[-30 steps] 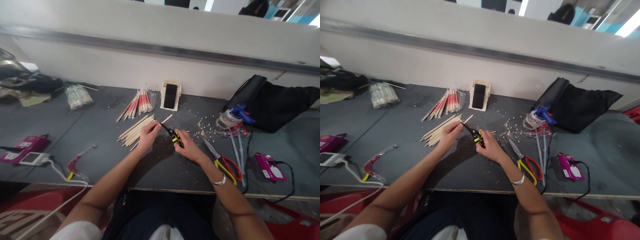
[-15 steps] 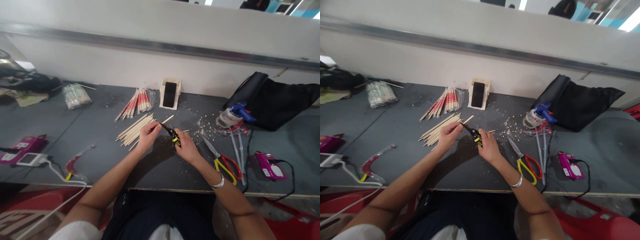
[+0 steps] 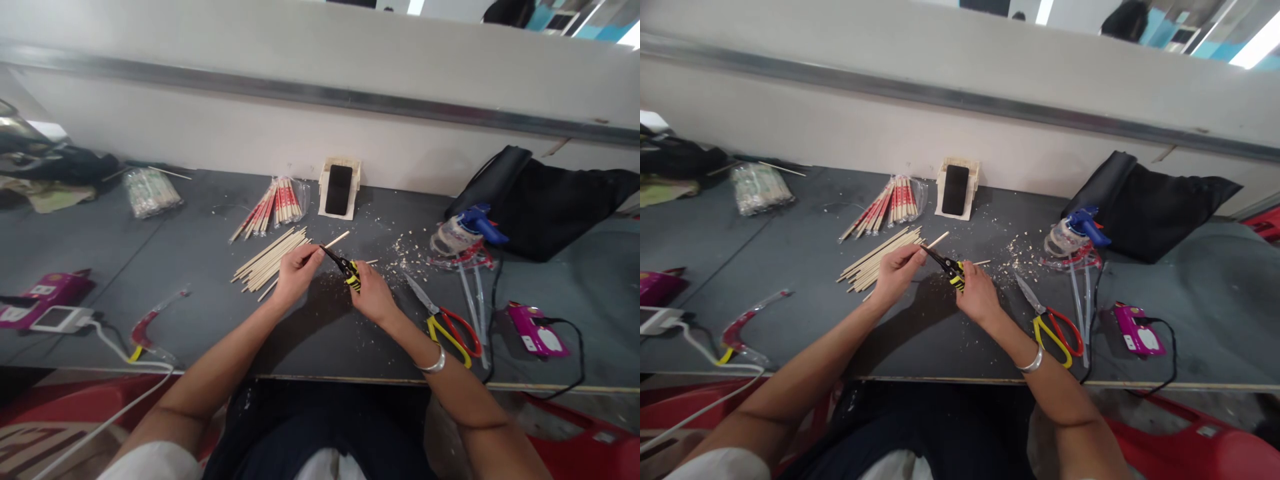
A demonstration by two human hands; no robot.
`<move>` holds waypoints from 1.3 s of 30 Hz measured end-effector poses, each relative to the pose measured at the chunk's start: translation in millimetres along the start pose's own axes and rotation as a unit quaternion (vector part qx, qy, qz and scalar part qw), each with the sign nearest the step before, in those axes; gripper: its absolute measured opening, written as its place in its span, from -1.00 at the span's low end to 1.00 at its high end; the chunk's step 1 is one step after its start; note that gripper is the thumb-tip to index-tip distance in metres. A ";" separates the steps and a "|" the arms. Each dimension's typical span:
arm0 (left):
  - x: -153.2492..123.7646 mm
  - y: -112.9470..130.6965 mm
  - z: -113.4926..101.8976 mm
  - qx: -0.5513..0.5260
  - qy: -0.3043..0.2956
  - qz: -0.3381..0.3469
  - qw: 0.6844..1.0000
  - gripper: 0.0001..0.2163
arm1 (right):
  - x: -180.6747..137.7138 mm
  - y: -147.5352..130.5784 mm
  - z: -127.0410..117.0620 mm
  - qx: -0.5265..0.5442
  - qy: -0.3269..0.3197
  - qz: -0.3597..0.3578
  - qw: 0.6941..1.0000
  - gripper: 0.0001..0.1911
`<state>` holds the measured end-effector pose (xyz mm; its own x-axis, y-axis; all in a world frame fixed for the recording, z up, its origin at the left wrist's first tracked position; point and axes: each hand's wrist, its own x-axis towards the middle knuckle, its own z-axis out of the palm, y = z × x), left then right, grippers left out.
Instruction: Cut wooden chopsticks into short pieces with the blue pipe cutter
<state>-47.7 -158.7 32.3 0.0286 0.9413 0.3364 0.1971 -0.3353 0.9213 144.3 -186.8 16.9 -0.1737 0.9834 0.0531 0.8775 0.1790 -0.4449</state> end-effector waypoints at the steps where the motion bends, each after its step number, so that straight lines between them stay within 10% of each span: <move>1: 0.1 -0.1 0.1 0.004 0.001 0.002 1.000 -0.66 | 0.3 0.0 -0.6 0.004 -0.002 -0.001 1.000 -0.63; 18: -6.5 11.3 5.5 0.235 -0.041 0.105 0.965 -0.80 | -28.5 -21.6 -28.5 0.080 -0.106 0.091 0.987 -0.84; 29: -29.4 66.0 17.8 0.451 -0.237 -0.070 0.858 -0.72 | -74.3 -26.7 -35.4 0.276 -0.143 0.173 0.935 -0.76; 39: -16.1 72.0 21.8 0.457 -0.300 -0.113 0.830 -0.68 | -70.1 -25.4 -25.3 0.307 -0.108 0.188 0.927 -0.79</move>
<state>-12.6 -197.2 88.9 0.3176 0.9188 -0.2345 0.9169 -0.2346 0.3228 145.5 -259.5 47.0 -0.0516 0.9315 -0.3600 0.4863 -0.2914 -0.8238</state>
